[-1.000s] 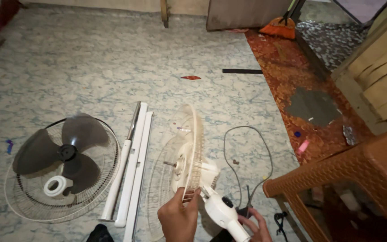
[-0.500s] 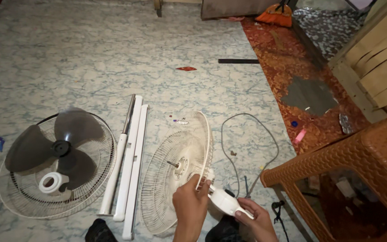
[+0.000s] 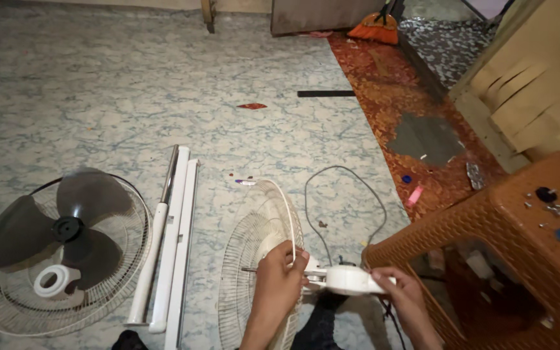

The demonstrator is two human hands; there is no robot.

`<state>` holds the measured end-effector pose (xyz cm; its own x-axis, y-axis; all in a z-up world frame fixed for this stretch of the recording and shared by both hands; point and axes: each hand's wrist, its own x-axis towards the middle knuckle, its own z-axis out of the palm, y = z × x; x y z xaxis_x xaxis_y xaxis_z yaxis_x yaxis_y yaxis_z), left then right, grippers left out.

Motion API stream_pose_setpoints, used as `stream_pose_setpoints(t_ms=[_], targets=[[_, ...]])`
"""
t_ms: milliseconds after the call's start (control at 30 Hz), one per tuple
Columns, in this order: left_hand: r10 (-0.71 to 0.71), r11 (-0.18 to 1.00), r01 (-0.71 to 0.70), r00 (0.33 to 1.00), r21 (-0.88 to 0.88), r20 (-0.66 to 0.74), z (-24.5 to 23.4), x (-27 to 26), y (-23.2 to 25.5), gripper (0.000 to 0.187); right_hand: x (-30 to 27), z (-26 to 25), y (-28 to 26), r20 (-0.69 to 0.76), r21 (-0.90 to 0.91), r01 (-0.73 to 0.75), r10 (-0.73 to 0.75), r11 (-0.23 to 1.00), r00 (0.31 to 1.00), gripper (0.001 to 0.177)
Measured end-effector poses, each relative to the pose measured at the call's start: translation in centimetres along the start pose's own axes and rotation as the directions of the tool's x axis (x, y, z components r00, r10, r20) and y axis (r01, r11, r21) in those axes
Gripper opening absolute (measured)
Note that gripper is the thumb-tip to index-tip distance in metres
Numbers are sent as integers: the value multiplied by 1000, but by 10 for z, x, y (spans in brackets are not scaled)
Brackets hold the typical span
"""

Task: The person disassembles a white pedestal fan, removes the motor housing, and uses a screwdriver to adjust internal components. They then reassemble the fan parts and test the motor by hand.

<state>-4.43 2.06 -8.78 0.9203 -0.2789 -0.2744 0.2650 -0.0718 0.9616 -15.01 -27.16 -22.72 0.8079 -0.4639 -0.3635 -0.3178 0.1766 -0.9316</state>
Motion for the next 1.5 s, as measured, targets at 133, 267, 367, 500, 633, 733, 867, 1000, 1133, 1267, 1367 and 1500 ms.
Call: stream_pose_setpoints(t_ms=[133,267,367,500,633,733,867,1000,1133,1267,1367,1500], targets=[[3,966,17,997,-259,75,10,-2,-15,21,1,-9,-11,-87,-18,17,-19,1000,996,29],[-57,925,61,998,-376,24,12,-9,-19,28,1,8,-35,-120,144,123,-106,982,987,25],[-73,887,53,997,-459,-27,8,-18,-11,28,-2,25,-63,-127,98,193,-180,976,975,30],[-61,834,-3,993,-552,-98,0,-34,-2,24,3,49,-86,-79,219,197,-184,956,980,36],[-119,800,1,980,-600,-157,-14,-41,8,19,10,73,-71,-75,123,359,-352,925,933,60],[-122,764,-36,972,-644,-200,-24,-43,10,21,10,101,-38,-123,275,235,-209,932,970,69],[-181,734,-55,945,-677,-272,-32,-47,6,28,13,129,-30,89,260,324,-357,909,930,66],[-260,686,-84,900,-723,-351,-34,-56,-16,37,16,155,-52,167,249,272,-318,929,933,64],[-287,553,-234,847,-800,-447,-26,-60,-32,47,9,183,-70,240,223,248,-300,943,923,60],[-237,549,-346,808,-761,-539,-16,-67,-50,52,14,203,-61,305,269,204,-284,941,909,64],[-263,526,-325,817,-786,-513,-16,-73,-59,56,16,208,-52,344,286,176,-272,942,899,63],[-240,530,-336,821,-779,-518,-24,-76,-65,59,11,219,-49,376,291,133,-241,947,894,62]])
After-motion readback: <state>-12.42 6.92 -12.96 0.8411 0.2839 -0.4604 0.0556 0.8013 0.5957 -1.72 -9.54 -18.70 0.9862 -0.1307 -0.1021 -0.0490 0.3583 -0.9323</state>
